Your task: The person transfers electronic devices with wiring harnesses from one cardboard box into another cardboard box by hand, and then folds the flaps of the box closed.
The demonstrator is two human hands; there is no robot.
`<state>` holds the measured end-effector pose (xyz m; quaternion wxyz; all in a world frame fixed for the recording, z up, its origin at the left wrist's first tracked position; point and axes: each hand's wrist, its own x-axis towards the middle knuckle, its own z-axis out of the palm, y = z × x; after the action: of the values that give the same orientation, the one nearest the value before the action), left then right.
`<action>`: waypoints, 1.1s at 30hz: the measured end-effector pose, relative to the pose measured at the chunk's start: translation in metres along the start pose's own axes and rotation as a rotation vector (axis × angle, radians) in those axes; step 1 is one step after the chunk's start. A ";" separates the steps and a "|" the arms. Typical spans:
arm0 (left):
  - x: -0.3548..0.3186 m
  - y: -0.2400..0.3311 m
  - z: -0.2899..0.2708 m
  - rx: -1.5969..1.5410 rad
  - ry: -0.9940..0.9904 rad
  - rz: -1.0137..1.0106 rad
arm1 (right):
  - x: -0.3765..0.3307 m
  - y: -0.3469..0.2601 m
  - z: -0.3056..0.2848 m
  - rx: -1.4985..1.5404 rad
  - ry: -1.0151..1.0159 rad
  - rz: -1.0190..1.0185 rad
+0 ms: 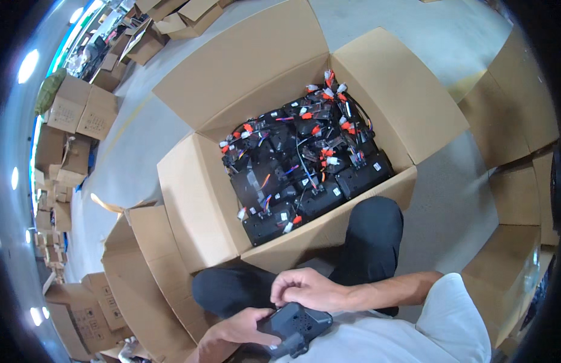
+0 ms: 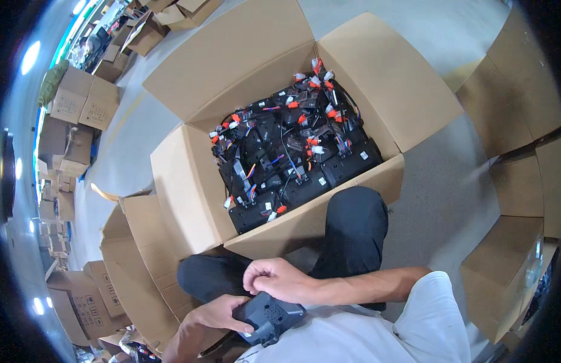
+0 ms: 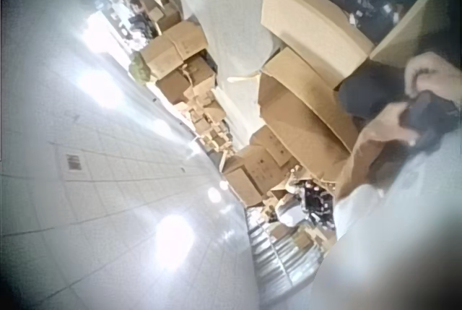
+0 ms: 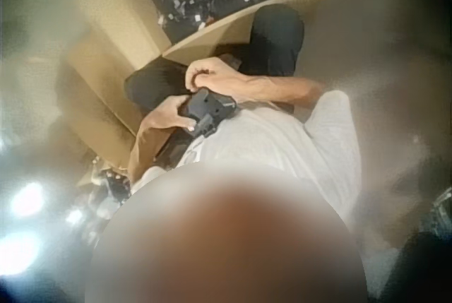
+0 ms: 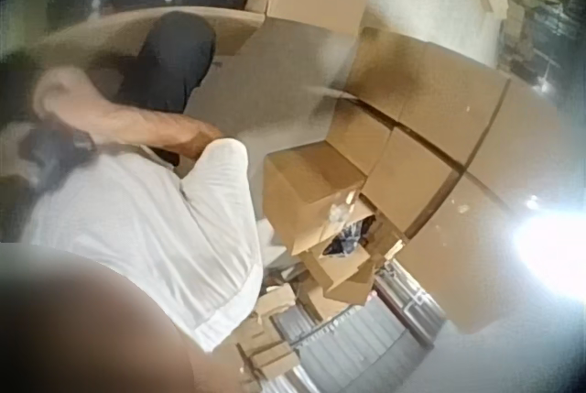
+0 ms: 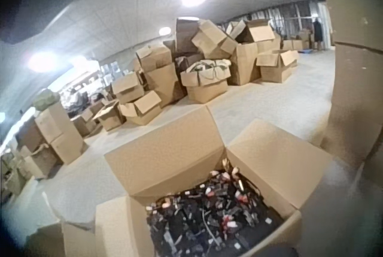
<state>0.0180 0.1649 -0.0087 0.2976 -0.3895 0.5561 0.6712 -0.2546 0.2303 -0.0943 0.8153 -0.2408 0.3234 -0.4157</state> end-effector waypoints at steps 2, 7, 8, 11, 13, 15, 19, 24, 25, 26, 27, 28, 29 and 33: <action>-0.004 0.027 -0.020 0.023 0.132 0.081 | 0.028 -0.018 -0.028 0.234 -0.114 0.071; 0.002 0.102 -0.085 -0.576 0.718 0.592 | 0.043 -0.023 -0.050 -0.227 -0.224 -0.360; 0.012 0.114 -0.101 -0.599 0.781 0.696 | 0.056 -0.006 -0.038 -0.019 -0.404 -0.429; 0.072 0.198 -0.153 -0.548 0.753 0.948 | 0.018 -0.056 -0.033 0.016 -0.246 -0.337; 0.150 0.219 -0.201 -0.713 0.816 0.927 | 0.010 -0.082 -0.040 -0.008 0.138 -0.301; 0.233 0.256 -0.237 -0.798 0.665 0.890 | 0.004 -0.096 -0.062 -0.566 0.559 -0.619; 0.387 0.346 -0.267 -0.825 0.491 0.845 | 0.002 -0.102 -0.101 -0.842 0.820 -0.637; 0.528 0.362 -0.303 -0.509 0.778 0.771 | 0.016 -0.100 -0.111 -0.759 0.569 -0.576; 0.548 0.375 -0.271 -0.649 0.772 0.686 | 0.011 -0.095 -0.120 -0.757 0.562 -0.516; 0.553 0.381 -0.257 -0.773 0.794 0.599 | 0.010 -0.092 -0.126 -0.731 0.567 -0.499; 0.553 0.388 -0.247 -0.789 0.770 0.590 | 0.007 -0.091 -0.130 -0.738 0.584 -0.476; 0.551 0.388 -0.246 -0.774 0.719 0.589 | 0.005 -0.092 -0.131 -0.717 0.532 -0.442; 0.550 0.390 -0.242 -0.763 0.663 0.590 | 0.004 -0.091 -0.132 -0.699 0.483 -0.405; 0.548 0.361 -0.351 -0.411 0.929 0.640 | 0.033 -0.101 -0.094 -0.730 0.254 -0.400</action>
<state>-0.5000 -0.2708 -0.3187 -0.2749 -0.5048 0.5762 0.5809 -0.3612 0.1373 -0.1020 0.5337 -0.5181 0.4940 -0.4502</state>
